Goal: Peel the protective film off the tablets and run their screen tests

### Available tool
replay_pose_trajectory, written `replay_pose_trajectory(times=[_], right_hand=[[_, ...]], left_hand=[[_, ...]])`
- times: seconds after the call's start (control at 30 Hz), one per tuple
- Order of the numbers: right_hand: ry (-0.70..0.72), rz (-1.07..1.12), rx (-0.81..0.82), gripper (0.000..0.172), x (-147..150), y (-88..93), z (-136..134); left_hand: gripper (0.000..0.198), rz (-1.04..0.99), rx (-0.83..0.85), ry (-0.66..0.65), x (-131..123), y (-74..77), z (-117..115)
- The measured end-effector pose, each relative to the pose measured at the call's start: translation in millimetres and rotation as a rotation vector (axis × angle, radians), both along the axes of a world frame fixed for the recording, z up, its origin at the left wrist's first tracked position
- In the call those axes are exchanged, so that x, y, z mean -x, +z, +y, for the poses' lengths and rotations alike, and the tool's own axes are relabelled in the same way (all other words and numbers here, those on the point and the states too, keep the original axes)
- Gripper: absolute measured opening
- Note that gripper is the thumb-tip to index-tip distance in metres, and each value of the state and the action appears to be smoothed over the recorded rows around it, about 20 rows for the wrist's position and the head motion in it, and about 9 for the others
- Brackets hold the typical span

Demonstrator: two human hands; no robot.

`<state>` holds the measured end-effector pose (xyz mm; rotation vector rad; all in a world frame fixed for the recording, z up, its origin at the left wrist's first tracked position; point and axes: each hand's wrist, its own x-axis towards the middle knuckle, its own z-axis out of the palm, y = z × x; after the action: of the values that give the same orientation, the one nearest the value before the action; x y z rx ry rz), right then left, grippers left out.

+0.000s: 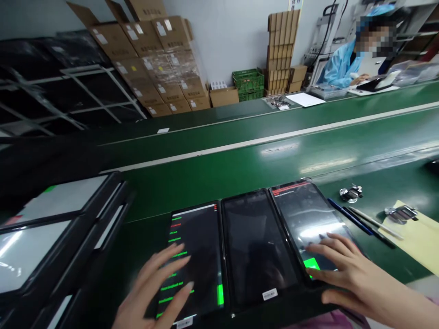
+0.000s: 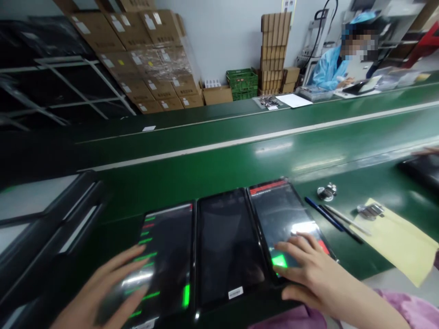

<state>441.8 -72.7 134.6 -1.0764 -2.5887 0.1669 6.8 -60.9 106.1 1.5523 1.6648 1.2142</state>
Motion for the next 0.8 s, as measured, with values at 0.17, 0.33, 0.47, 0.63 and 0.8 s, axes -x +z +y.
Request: replay_pose_trajectory(times=[0.17, 0.33, 0.47, 0.63, 0.8], right_hand=[[-0.240, 0.325, 0.025, 0.033, -20, -12.2, 22], [-0.578, 0.811, 0.373, 0.060, -42, -32.7, 100], [-0.609, 1.027, 0.553, 0.077, -44, -67.2, 138], [-0.629, 1.305, 0.715, 0.079, -39, -109.1, 153], [-0.675, 1.516, 0.797, 0.084, -40, -133.5, 160]], left_hand=[[0.025, 0.244, 0.012, -0.566, -102, 38.8, 108], [0.022, 0.431, 0.221, -0.677, -179, 24.2, 185], [0.023, 0.532, 0.336, -0.733, -197, 14.5, 201], [0.025, 0.641, 0.398, -0.725, -198, 20.5, 196], [0.021, 0.730, 0.411, -0.708, -203, 22.5, 191]])
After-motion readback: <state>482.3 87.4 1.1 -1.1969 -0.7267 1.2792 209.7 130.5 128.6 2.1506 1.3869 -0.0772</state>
